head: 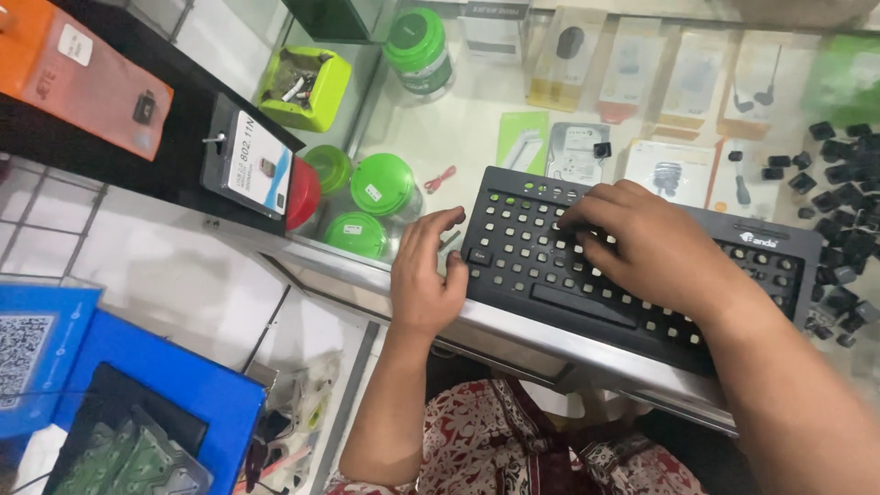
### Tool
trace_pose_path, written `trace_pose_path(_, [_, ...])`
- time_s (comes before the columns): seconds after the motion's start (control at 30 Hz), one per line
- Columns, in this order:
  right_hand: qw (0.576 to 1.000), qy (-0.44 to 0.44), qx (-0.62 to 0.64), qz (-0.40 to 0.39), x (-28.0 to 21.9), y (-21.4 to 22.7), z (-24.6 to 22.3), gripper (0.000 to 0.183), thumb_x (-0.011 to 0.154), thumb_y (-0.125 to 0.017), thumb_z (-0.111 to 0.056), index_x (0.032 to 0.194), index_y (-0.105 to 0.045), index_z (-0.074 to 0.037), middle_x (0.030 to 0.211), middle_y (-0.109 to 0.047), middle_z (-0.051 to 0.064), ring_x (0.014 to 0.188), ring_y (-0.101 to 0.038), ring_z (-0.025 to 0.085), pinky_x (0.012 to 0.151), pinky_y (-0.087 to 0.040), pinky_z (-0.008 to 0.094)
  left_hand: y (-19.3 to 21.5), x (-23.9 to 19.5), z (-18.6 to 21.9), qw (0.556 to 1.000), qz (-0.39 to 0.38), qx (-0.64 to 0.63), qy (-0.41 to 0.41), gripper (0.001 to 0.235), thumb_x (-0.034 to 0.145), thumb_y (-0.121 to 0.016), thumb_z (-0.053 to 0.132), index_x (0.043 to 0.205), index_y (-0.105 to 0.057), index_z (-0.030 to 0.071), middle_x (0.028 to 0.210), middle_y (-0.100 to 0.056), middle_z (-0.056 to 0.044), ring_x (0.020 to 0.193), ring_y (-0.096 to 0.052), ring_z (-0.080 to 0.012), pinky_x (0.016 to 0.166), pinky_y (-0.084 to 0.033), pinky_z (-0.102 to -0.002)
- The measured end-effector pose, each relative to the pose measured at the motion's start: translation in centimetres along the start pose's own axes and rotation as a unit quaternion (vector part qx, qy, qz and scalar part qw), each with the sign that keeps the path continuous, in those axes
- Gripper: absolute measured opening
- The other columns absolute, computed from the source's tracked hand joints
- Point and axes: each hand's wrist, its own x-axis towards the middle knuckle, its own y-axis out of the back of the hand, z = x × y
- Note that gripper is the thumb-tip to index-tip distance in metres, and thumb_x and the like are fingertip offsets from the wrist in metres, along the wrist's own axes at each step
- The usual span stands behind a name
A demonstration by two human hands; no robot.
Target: The person assembles a keyboard by inserting keycaps into the keyboard base. They pick keycaps from a pile on the counter and place them into the corresponding slots on the keyboard, working systematically across the layout.
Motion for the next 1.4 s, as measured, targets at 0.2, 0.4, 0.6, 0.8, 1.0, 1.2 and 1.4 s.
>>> trace_pose_path(0.2, [1.000, 0.000, 0.014, -0.007, 0.0, 0.1, -0.2, 0.029, 0.092, -0.062, -0.018, 0.119, -0.071, -0.021, 0.120, -0.070, 0.007, 0.112, -0.064, 0.029, 0.086, -0.053, 0.046, -0.6, 0.0, 0.0, 0.997, -0.016, 0.070, -0.028, 0.035, 0.085, -0.055, 0.004, 0.118, -0.068, 0.006, 0.123, -0.066, -0.010, 0.114, -0.061, -0.0297, 0.099, -0.052, -0.045])
trace_pose_path(0.4, [1.000, -0.023, 0.002, -0.021, 0.0, 0.3, -0.5, 0.032, 0.093, -0.061, -0.022, 0.125, -0.069, -0.023, 0.125, -0.068, 0.005, 0.112, -0.065, 0.029, 0.084, -0.055, 0.047, -0.7, -0.2, -0.3, 0.997, 0.008, 0.073, -0.023, 0.032, 0.085, -0.054, -0.001, 0.107, -0.075, 0.012, 0.119, -0.067, -0.006, 0.108, -0.063, -0.0287, 0.086, -0.056, -0.041])
trace_pose_path(0.6, [1.000, 0.002, 0.017, -0.009, 0.0, -0.1, 0.0, 0.030, 0.093, -0.060, -0.020, 0.122, -0.070, -0.022, 0.120, -0.070, 0.004, 0.114, -0.062, 0.029, 0.087, -0.052, 0.045, -0.5, 0.0, 0.2, 0.997, 0.013, 0.068, -0.041, 0.031, 0.082, -0.058, -0.001, 0.101, -0.079, 0.013, 0.120, -0.068, -0.006, 0.105, -0.062, -0.0304, 0.085, -0.056, -0.043])
trace_pose_path(0.8, [1.000, -0.012, 0.005, -0.019, 0.1, 0.2, -0.5, 0.030, 0.094, -0.061, -0.021, 0.123, -0.070, -0.021, 0.121, -0.070, 0.005, 0.113, -0.064, 0.029, 0.086, -0.054, 0.046, -0.7, -0.2, -0.2, 0.994, 0.026, 0.071, -0.074, 0.033, 0.081, -0.060, -0.003, 0.103, -0.080, 0.011, 0.120, -0.071, -0.008, 0.101, -0.064, -0.0290, 0.082, -0.058, -0.041])
trace_pose_path(1.0, [1.000, -0.014, 0.004, -0.028, 0.2, 0.3, -0.6, 0.032, 0.094, -0.061, -0.021, 0.125, -0.069, -0.021, 0.122, -0.069, 0.004, 0.114, -0.063, 0.028, 0.087, -0.053, 0.046, -0.5, -0.1, 0.0, 0.995, 0.022, 0.070, -0.074, 0.034, 0.081, -0.060, -0.004, 0.104, -0.081, 0.011, 0.118, -0.071, -0.008, 0.101, -0.064, -0.0279, 0.082, -0.058, -0.040])
trace_pose_path(1.2, [0.999, -0.045, 0.001, 0.013, 0.1, 2.1, -3.8, 0.024, 0.087, -0.067, -0.011, 0.109, -0.078, -0.009, 0.100, -0.079, 0.016, 0.097, -0.074, 0.032, 0.076, -0.060, 0.041, -0.9, -0.1, -0.5, 0.996, 0.033, 0.065, -0.052, 0.032, 0.085, -0.059, 0.004, 0.100, -0.082, 0.020, 0.110, -0.075, -0.006, 0.099, -0.071, -0.0254, 0.083, -0.059, -0.037])
trace_pose_path(1.4, [0.999, -0.047, -0.003, 0.004, 0.2, 2.5, -4.2, 0.024, 0.088, -0.067, -0.010, 0.109, -0.078, -0.008, 0.101, -0.079, 0.016, 0.098, -0.073, 0.033, 0.079, -0.060, 0.041, -0.8, 0.0, -0.1, 0.996, 0.030, 0.064, -0.054, 0.035, 0.083, -0.060, 0.003, 0.103, -0.083, 0.020, 0.109, -0.075, -0.008, 0.097, -0.071, -0.0274, 0.085, -0.058, -0.040])
